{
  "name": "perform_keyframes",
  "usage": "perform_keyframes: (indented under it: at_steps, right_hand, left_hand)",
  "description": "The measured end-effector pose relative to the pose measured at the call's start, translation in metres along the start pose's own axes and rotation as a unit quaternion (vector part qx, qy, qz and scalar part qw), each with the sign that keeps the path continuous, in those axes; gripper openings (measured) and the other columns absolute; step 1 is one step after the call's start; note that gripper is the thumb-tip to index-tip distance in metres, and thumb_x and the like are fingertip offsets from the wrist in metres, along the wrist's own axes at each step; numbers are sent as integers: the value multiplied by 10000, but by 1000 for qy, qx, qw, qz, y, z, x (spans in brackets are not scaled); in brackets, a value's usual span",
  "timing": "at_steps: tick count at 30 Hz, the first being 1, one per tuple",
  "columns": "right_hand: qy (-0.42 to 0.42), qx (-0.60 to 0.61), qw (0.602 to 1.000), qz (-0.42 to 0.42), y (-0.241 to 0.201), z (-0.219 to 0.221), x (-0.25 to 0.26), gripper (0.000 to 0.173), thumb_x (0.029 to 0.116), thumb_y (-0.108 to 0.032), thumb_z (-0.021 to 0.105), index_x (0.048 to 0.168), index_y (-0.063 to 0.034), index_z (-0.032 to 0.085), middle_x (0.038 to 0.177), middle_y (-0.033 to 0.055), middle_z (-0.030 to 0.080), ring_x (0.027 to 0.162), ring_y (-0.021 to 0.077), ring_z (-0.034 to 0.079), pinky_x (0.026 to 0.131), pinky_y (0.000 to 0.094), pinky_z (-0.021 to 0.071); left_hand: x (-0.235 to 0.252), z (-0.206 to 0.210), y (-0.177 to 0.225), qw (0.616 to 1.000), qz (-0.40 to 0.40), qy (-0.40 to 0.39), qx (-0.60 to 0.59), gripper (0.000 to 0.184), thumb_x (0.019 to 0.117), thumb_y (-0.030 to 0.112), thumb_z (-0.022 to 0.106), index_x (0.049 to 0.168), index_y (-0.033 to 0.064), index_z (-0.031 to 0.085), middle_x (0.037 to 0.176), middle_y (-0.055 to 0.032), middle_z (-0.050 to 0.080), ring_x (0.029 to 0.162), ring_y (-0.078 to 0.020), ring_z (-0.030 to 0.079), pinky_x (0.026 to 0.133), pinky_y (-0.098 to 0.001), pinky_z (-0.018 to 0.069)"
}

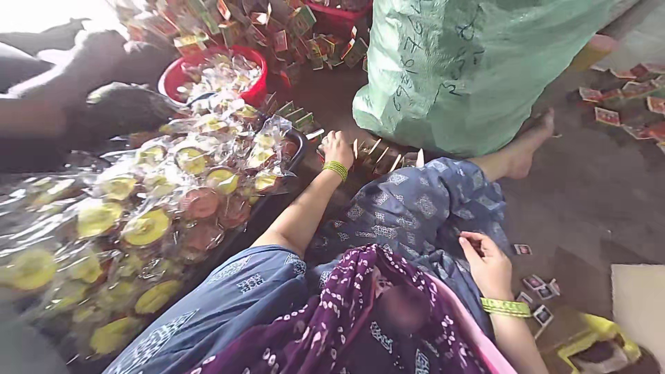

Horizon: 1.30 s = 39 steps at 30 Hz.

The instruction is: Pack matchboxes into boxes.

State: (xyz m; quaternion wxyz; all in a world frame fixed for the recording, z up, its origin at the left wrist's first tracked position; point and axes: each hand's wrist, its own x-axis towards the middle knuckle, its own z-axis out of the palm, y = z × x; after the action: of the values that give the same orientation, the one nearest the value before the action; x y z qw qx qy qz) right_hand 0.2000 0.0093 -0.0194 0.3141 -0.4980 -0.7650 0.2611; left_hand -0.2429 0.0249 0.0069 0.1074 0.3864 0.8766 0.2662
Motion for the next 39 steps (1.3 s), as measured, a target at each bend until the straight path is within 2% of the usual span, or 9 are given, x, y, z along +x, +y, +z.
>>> perform_keyframes:
  at_steps: [8,13,17,22,27,29,32,36,39]
  right_hand:
    - [14,-12,1000,-5,-2,-3,-2,217,973,-184,642,1087,-25,736,1016,101,753,911,115,708,855,319,577]
    - [20,-5,1000,-4,-6,-5,-2,214,975,-176,645,1088,-21,740,1029,109,753,937,118,708,883,322,572]
    - [7,84,996,33,-16,-12,4,197,966,-152,672,1112,-28,718,1054,67,747,943,103,712,872,304,598]
    - [-23,401,910,99,-57,-25,11,378,953,-142,635,1287,21,567,1214,134,680,1046,240,694,886,407,606]
    - [-268,636,723,29,-56,-39,-10,576,903,-442,733,1382,-153,596,1306,95,670,1172,219,652,977,421,559]
    - [-291,608,739,-2,-61,-43,-27,440,885,-398,768,1289,-248,677,1204,-58,724,1093,77,678,941,313,575]
    - [-244,579,778,20,-61,-44,-46,352,896,-325,794,1214,-229,678,1067,-78,749,956,53,703,867,291,599]
    - [-68,461,879,100,-61,-48,-52,350,968,-145,700,1266,8,597,1109,75,733,1026,158,711,963,373,594]
    - [-29,187,974,126,-55,-53,-48,452,1070,-376,514,1308,-3,607,1174,76,707,1110,92,670,1012,305,551]
  left_hand:
    - [23,8,-37,992,-16,5,127,270,992,127,563,1213,88,713,1272,-177,673,1267,-372,581,1088,-575,412]
    - [-17,-22,-1,975,163,146,33,283,1058,185,484,1245,139,692,1333,-132,644,1337,-353,526,1137,-592,356]
    - [-51,-37,40,875,399,213,-173,170,1035,154,582,1101,112,733,1393,-195,571,1398,-369,448,1173,-528,354]
    - [-105,-49,101,745,480,-126,-446,120,1004,69,573,1059,85,678,1529,-145,418,1438,-267,405,1135,-443,445]
    - [-146,-7,137,561,371,-462,-578,169,1031,253,613,1146,150,681,1491,-90,497,1335,-279,539,976,-445,575]
    - [-160,9,145,550,348,-501,-570,158,1026,231,614,1143,145,678,1475,-91,516,1329,-268,543,995,-443,562]
    - [-178,27,149,594,279,-510,-556,259,1055,117,507,1303,135,578,1434,-74,572,1241,-226,611,983,-426,563]
    - [-192,55,145,631,151,-579,-493,691,1068,601,195,1491,110,435,1255,-115,675,1127,-236,670,966,-452,570]
    - [-198,76,140,663,160,-599,-418,685,910,359,714,1429,16,425,1178,-126,701,1068,-206,703,953,-408,592]
